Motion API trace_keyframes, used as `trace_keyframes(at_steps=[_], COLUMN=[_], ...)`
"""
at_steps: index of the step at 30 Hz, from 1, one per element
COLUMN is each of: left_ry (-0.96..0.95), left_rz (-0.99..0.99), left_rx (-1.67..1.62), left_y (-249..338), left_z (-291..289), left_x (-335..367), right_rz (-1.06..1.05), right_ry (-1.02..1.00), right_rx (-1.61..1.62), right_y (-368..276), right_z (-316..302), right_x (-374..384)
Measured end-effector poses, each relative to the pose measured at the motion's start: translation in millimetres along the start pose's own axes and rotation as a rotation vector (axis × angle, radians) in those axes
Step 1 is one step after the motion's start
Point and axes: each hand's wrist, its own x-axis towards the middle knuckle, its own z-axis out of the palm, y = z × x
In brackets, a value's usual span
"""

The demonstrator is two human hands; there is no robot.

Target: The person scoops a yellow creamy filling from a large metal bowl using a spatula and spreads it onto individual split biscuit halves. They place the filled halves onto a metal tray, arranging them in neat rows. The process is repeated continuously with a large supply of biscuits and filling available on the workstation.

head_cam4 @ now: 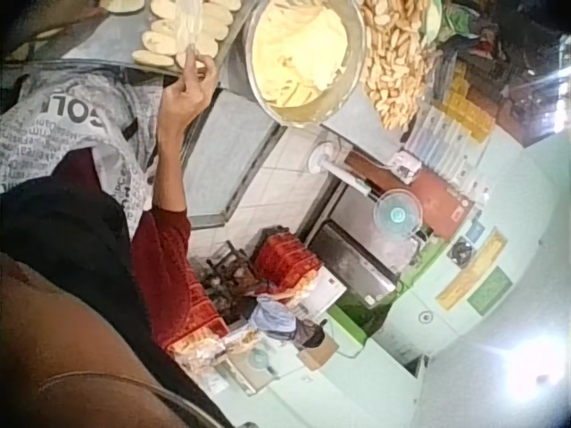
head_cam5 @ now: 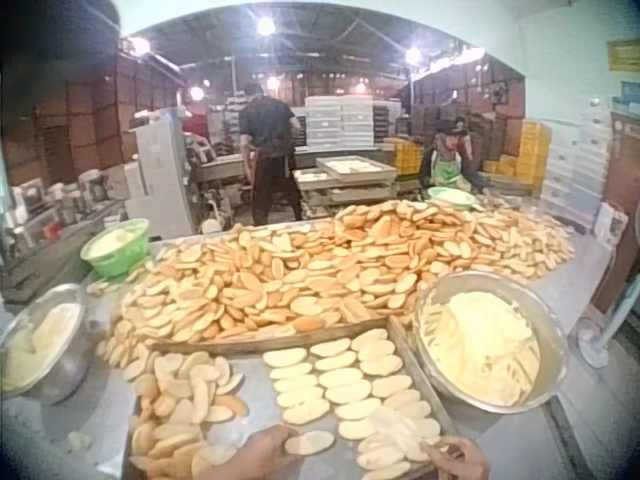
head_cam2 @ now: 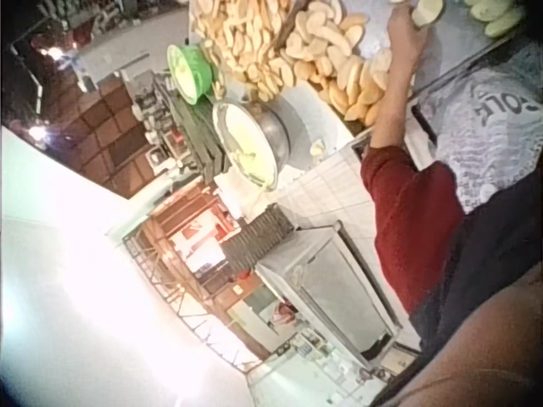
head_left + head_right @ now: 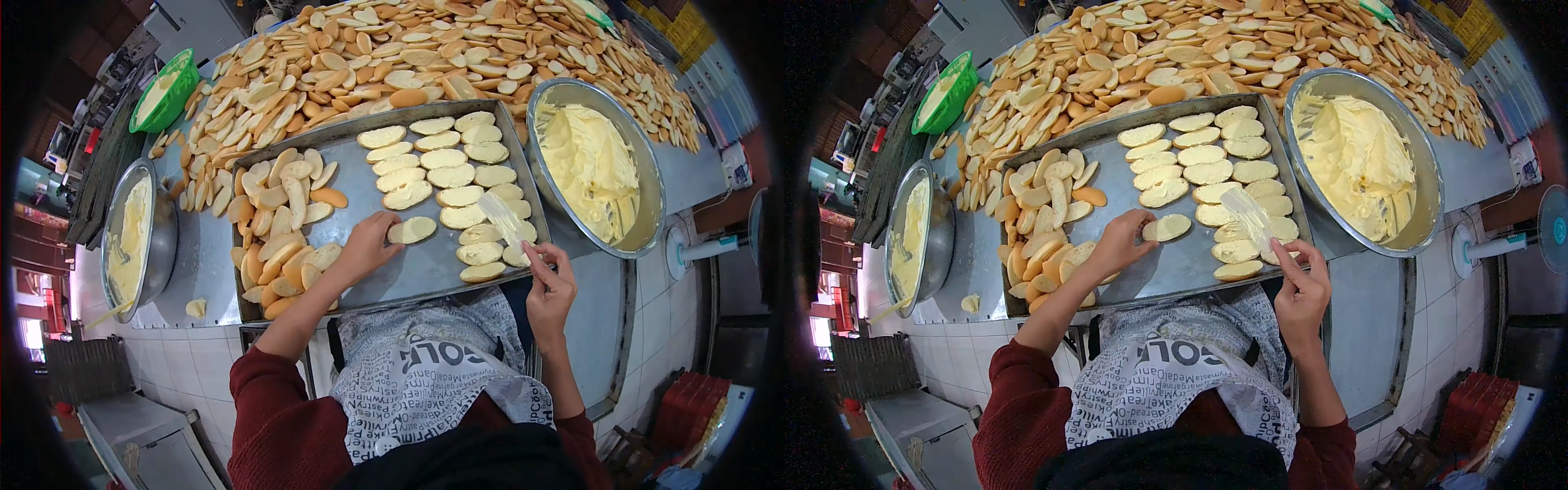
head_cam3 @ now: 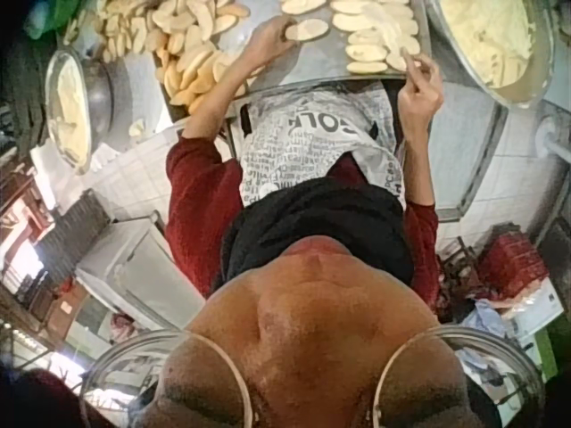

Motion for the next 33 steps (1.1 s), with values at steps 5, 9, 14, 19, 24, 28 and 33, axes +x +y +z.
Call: trace_keyframes(at_steps=[5, 9, 14, 19, 24, 28, 33], left_ry=[0.208, 0.285, 0.401, 0.443, 0.680, 0.691, 0.587], left_rz=[0.044, -0.006, -0.072, -0.384, -0.487, -0.486, -0.518], left_rx=[0.178, 0.199, 0.267, 0.458, 0.714, 0.813, 0.832], left_y=[14, 14, 10, -21, -58, -87, -104], left_z=[0, 7, -26, -84, -118, -129, -144], left_x=[5, 14, 7, -40, -62, -43, -25], right_rz=[0.034, 0.040, 0.047, 0.073, 0.108, 0.073, 0.173], right_ry=[0.012, 0.016, 0.086, 0.202, 0.270, 0.232, 0.059], right_rx=[0.034, 0.050, 0.103, -0.032, -0.133, -0.234, -0.598], right_y=[1, -5, 2, 29, 56, 72, 79], right_z=[1, 4, -7, -38, -62, -81, -114], right_x=[0, 3, 11, 19, 31, 51, 79])
